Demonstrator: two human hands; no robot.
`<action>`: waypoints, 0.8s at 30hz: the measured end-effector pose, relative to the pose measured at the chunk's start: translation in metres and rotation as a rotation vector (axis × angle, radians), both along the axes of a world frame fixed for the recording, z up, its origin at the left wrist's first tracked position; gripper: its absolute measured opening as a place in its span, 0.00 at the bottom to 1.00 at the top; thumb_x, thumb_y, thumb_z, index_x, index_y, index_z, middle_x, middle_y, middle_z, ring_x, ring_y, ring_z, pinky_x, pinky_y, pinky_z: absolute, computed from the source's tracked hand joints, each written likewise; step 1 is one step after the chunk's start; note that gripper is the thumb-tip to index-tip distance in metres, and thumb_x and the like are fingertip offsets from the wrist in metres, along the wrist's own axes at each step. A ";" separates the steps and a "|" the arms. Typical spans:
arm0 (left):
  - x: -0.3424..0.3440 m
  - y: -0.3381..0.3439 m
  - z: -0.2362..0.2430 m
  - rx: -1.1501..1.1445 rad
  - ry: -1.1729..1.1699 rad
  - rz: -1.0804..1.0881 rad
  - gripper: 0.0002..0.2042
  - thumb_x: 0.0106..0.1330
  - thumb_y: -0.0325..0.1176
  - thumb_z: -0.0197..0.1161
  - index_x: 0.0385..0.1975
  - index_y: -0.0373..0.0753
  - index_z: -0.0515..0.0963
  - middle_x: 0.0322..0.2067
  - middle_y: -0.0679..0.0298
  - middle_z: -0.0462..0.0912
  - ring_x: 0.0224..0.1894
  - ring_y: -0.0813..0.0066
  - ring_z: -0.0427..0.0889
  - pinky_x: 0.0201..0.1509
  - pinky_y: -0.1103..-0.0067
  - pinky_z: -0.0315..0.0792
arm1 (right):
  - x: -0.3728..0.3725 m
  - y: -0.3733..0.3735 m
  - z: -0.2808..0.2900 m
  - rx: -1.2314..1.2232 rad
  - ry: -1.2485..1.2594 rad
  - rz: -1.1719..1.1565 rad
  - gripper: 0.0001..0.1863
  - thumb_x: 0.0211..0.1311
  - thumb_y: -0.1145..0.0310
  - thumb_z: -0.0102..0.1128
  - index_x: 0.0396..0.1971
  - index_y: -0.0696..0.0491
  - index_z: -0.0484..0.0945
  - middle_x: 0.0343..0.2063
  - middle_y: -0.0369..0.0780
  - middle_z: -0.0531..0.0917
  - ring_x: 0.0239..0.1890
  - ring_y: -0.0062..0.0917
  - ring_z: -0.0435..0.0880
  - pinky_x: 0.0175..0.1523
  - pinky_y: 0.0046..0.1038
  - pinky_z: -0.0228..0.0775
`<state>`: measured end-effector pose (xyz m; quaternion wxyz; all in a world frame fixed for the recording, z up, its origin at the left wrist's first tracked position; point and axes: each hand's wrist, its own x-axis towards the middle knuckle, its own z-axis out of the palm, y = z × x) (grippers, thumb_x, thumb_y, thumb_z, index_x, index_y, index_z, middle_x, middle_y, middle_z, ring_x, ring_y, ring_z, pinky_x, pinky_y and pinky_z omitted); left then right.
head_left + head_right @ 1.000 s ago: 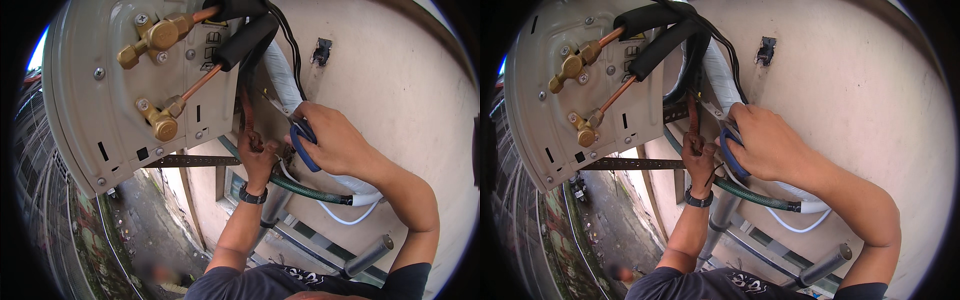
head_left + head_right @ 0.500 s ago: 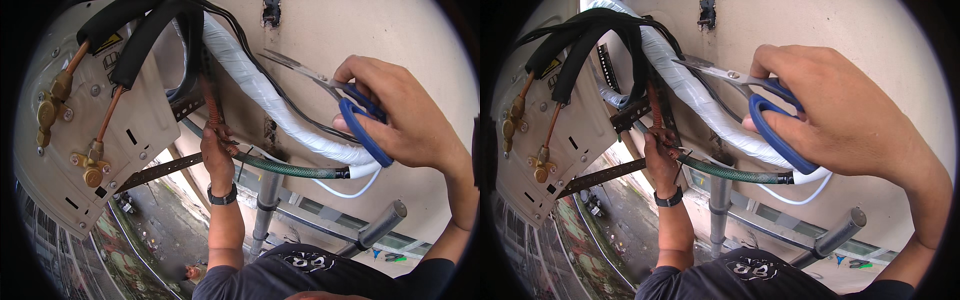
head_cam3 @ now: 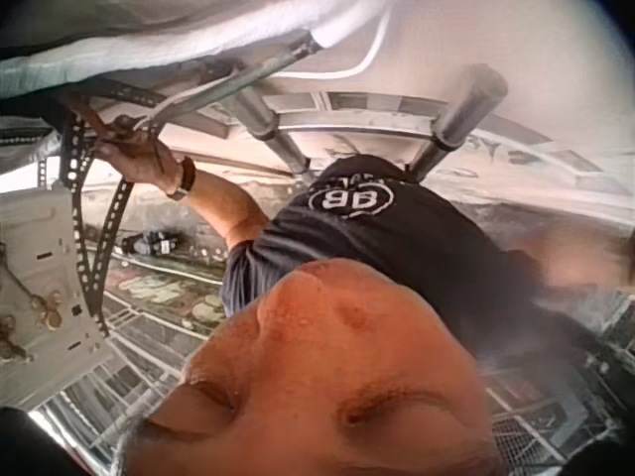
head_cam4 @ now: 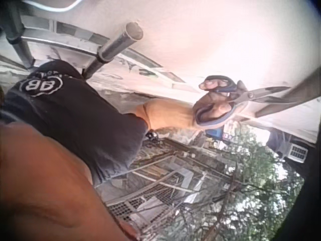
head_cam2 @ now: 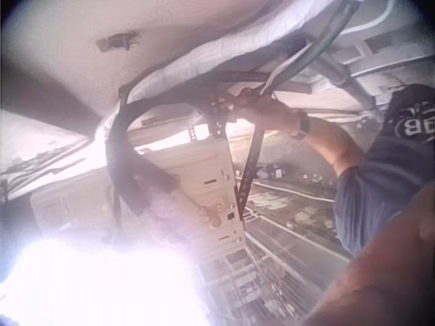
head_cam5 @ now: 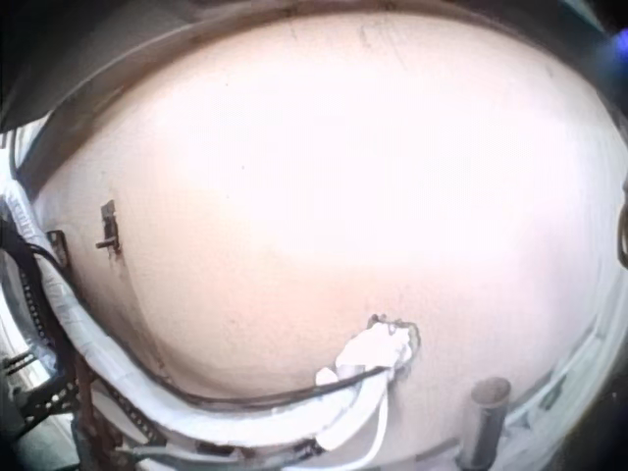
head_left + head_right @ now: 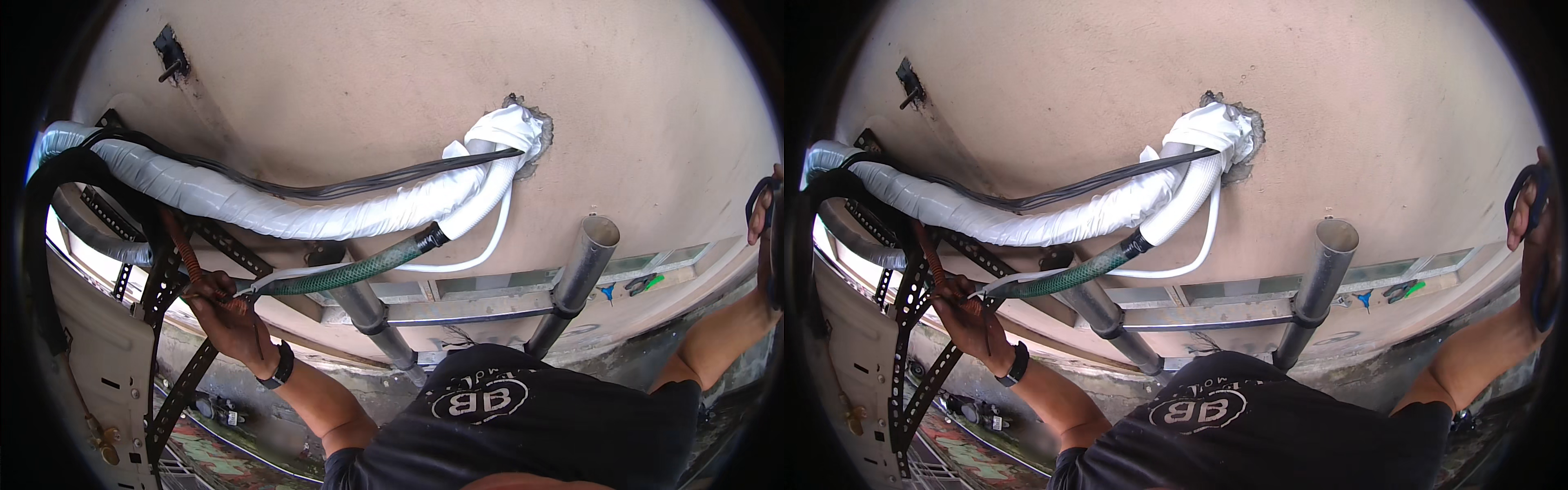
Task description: The person uses scissors to cut a plastic tie and then uses pliers to strip insulation from copper wires on an outdoor air conditioning unit.
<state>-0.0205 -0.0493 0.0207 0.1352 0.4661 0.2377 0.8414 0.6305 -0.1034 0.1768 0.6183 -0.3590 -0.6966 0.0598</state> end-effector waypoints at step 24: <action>0.069 0.017 -0.058 0.073 0.373 0.757 0.09 0.75 0.24 0.62 0.50 0.30 0.83 0.45 0.56 0.83 0.42 0.71 0.81 0.46 0.78 0.77 | -0.232 0.050 0.035 0.214 -1.263 0.239 0.31 0.46 0.59 0.80 0.49 0.58 0.79 0.33 0.43 0.74 0.30 0.33 0.79 0.32 0.34 0.71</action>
